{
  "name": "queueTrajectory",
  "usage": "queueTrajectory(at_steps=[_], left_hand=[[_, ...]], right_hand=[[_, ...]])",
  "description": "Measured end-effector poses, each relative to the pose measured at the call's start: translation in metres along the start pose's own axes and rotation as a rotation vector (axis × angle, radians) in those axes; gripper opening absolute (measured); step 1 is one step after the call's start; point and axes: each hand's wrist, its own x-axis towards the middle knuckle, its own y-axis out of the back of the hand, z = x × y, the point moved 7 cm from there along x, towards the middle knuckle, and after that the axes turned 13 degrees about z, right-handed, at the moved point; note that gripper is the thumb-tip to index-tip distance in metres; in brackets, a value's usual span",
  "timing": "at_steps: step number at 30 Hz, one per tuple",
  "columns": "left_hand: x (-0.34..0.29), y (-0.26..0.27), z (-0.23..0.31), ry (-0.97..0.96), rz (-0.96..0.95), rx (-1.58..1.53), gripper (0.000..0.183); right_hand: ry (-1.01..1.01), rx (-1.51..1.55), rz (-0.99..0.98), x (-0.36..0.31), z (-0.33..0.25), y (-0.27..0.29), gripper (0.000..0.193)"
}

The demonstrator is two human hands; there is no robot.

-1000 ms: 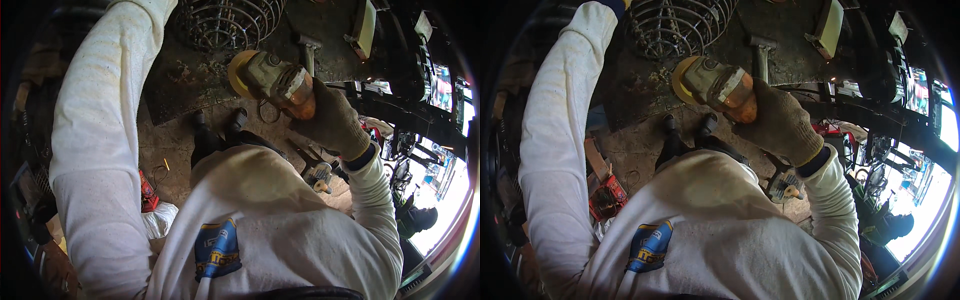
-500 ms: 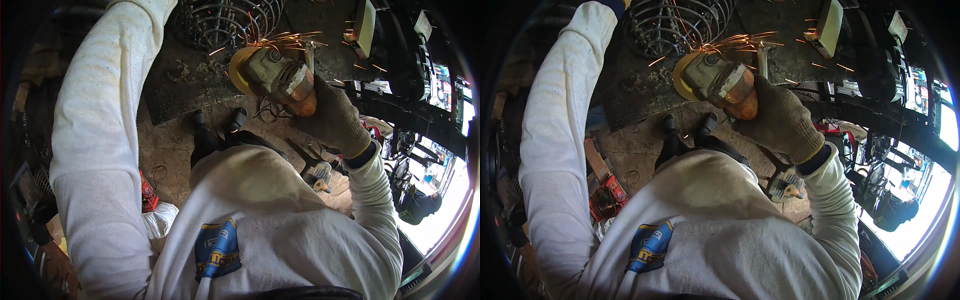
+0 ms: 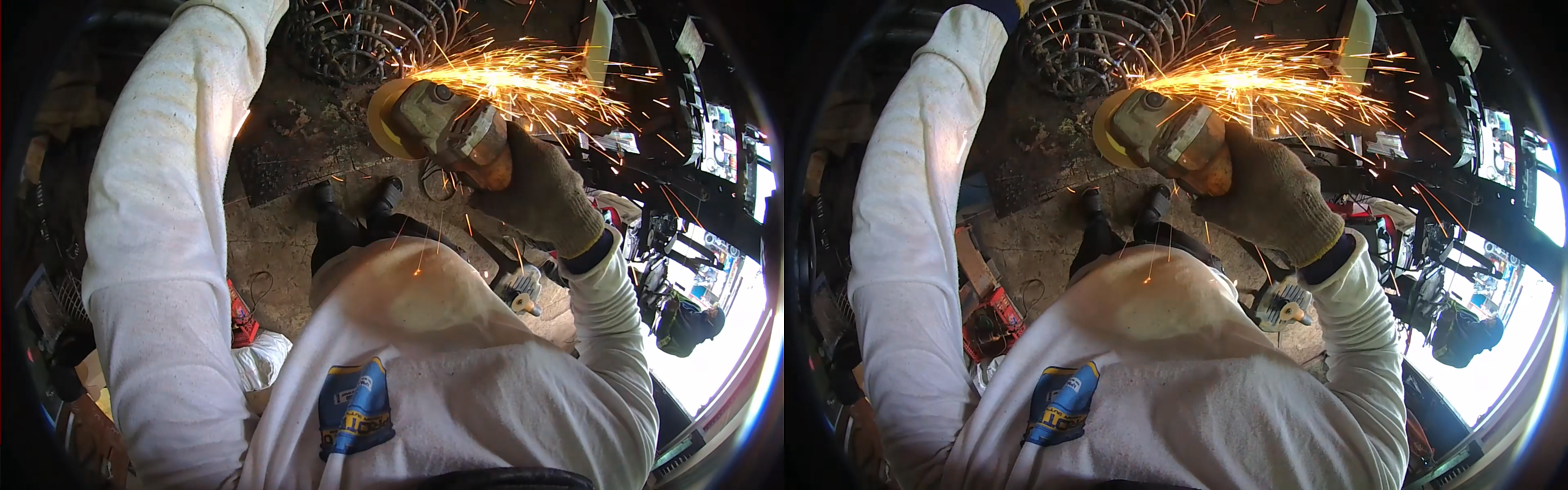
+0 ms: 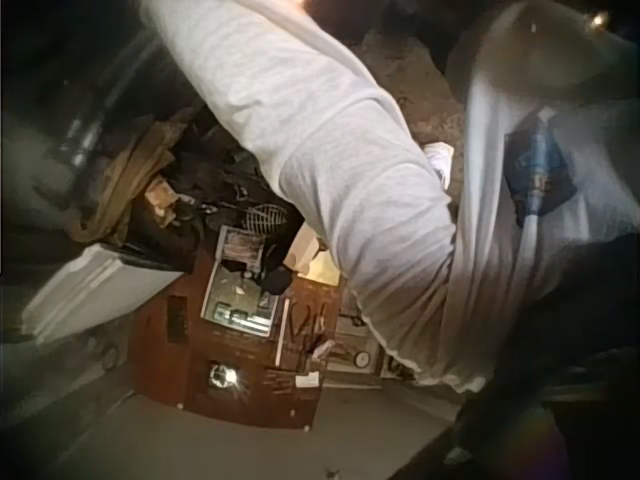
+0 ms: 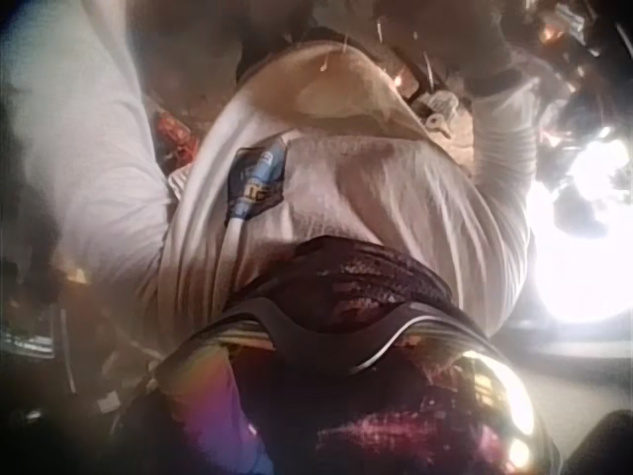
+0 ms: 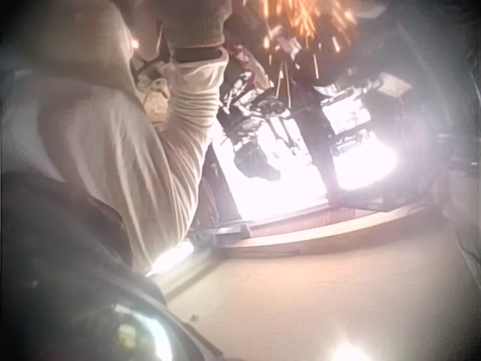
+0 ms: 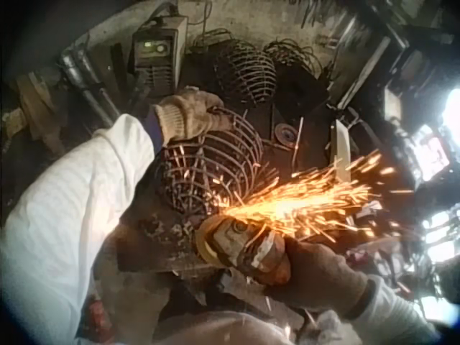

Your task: The person uses an angle grinder to smooth the edges of a metal wire guard and then uses a hammer to reshape parts of the guard on a workbench.

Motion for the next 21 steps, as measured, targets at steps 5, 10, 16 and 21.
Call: queueTrajectory(at_steps=[5, 10, 16, 21], left_hand=[[-0.014, 0.018, 0.003, -0.007, 0.049, -0.035, 0.076], [-0.017, 0.021, 0.006, -0.004, 0.04, -0.053, 0.078], [-0.016, 0.019, 0.003, -0.014, 0.044, -0.041, 0.076], [-0.015, 0.016, 0.0, -0.026, 0.046, -0.032, 0.075]], right_hand=[[0.072, 0.04, 0.002, 0.003, -0.009, 0.002, 0.061], [0.06, -0.015, -0.022, 0.006, -0.01, 0.005, 0.062], [0.043, 0.124, -0.027, 0.008, -0.001, 0.003, 0.064], [0.046, 0.072, -0.012, 0.006, 0.002, 0.002, 0.067]])
